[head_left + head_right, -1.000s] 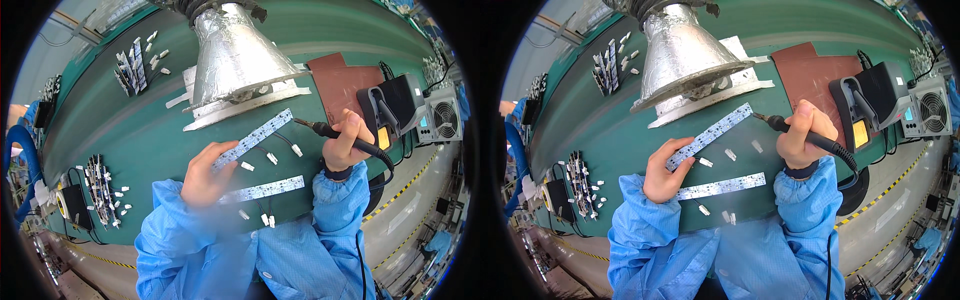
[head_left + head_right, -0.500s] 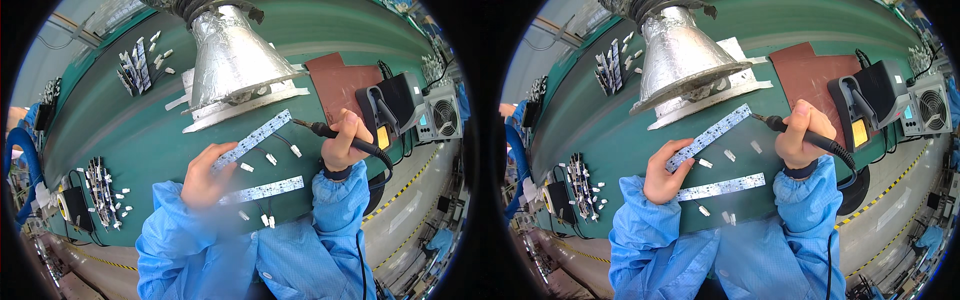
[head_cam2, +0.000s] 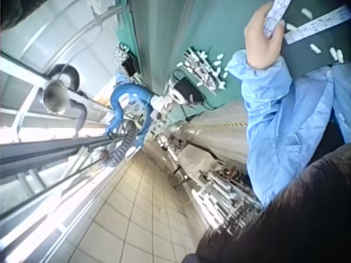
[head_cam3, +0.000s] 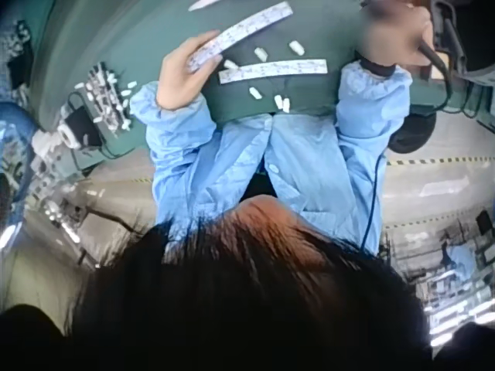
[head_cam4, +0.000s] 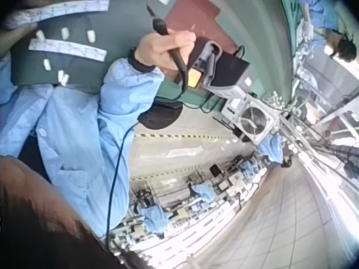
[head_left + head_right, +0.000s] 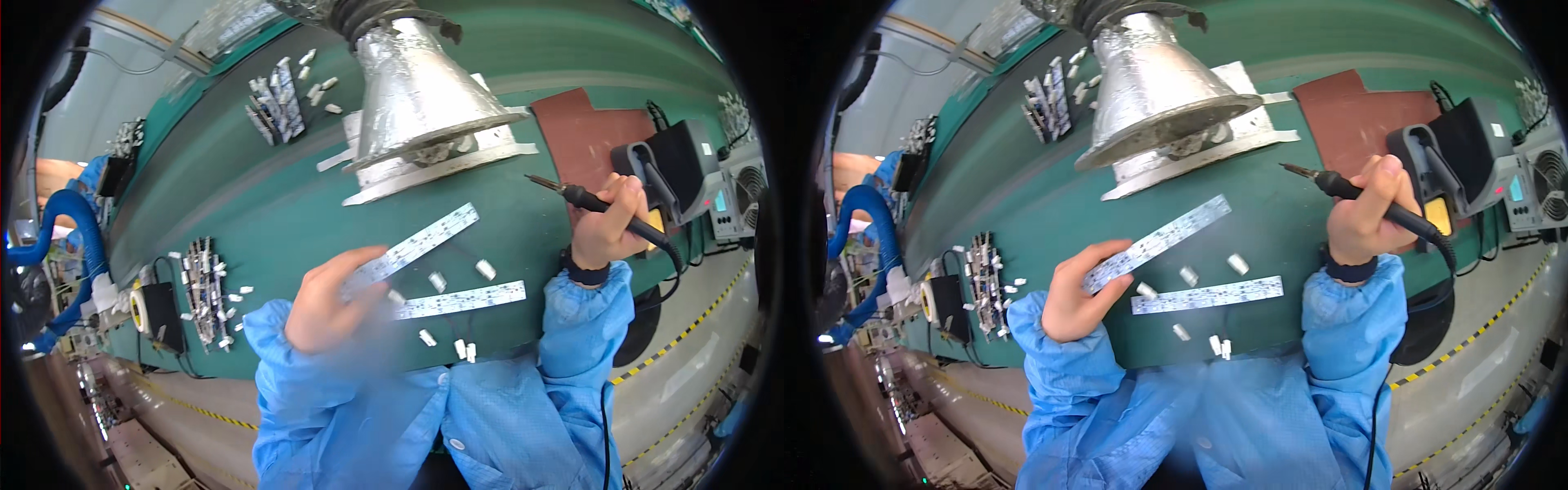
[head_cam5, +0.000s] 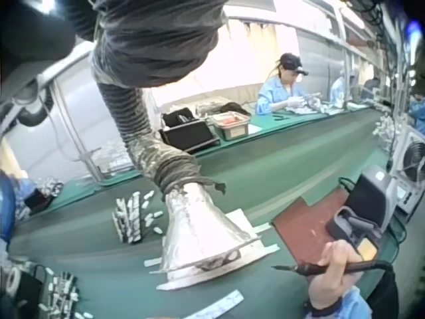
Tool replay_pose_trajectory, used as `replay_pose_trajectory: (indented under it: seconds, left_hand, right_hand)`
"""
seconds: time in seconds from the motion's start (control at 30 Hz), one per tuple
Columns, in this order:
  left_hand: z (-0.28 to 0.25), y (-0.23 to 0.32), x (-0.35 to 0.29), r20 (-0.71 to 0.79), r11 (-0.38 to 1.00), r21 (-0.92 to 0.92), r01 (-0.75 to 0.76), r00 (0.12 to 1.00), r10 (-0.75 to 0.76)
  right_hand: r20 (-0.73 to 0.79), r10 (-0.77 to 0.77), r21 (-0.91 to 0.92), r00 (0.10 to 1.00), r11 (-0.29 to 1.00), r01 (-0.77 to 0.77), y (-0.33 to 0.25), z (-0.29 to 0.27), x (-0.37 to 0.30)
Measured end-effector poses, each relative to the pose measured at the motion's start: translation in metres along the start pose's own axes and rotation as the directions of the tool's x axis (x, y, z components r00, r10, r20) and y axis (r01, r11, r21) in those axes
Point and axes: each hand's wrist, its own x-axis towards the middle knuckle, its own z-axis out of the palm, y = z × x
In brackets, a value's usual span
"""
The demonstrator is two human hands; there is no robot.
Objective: Soldering electronic components onto small circuit board strips at an assembly station.
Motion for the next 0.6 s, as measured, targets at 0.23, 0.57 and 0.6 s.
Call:
replay_pose_trajectory:
  seconds: [0.23, 0.57, 0.6]
  left_hand:
    - [-0.025, -0.051, -0.049, -0.473, 0.921, -0.361, 0.146, 0.823, -0.316]
    - [-0.011, -0.031, -0.034, -0.443, 0.741, 0.639, 0.207, 0.886, 0.135]
    - [-0.007, -0.020, -0.034, -0.404, 0.818, 0.555, 0.149, 0.908, 0.108]
  right_hand:
    - [0.089, -0.010, 0.067, 0.996, 0.998, 0.004, 0.005, 0.000, -0.003]
    - [0.046, -0.014, 0.056, 0.999, 0.998, 0.011, 0.005, 0.003, -0.004]
    - [0.050, -0.010, 0.061, 0.999, 0.998, 0.007, 0.004, 0.002, -0.004]
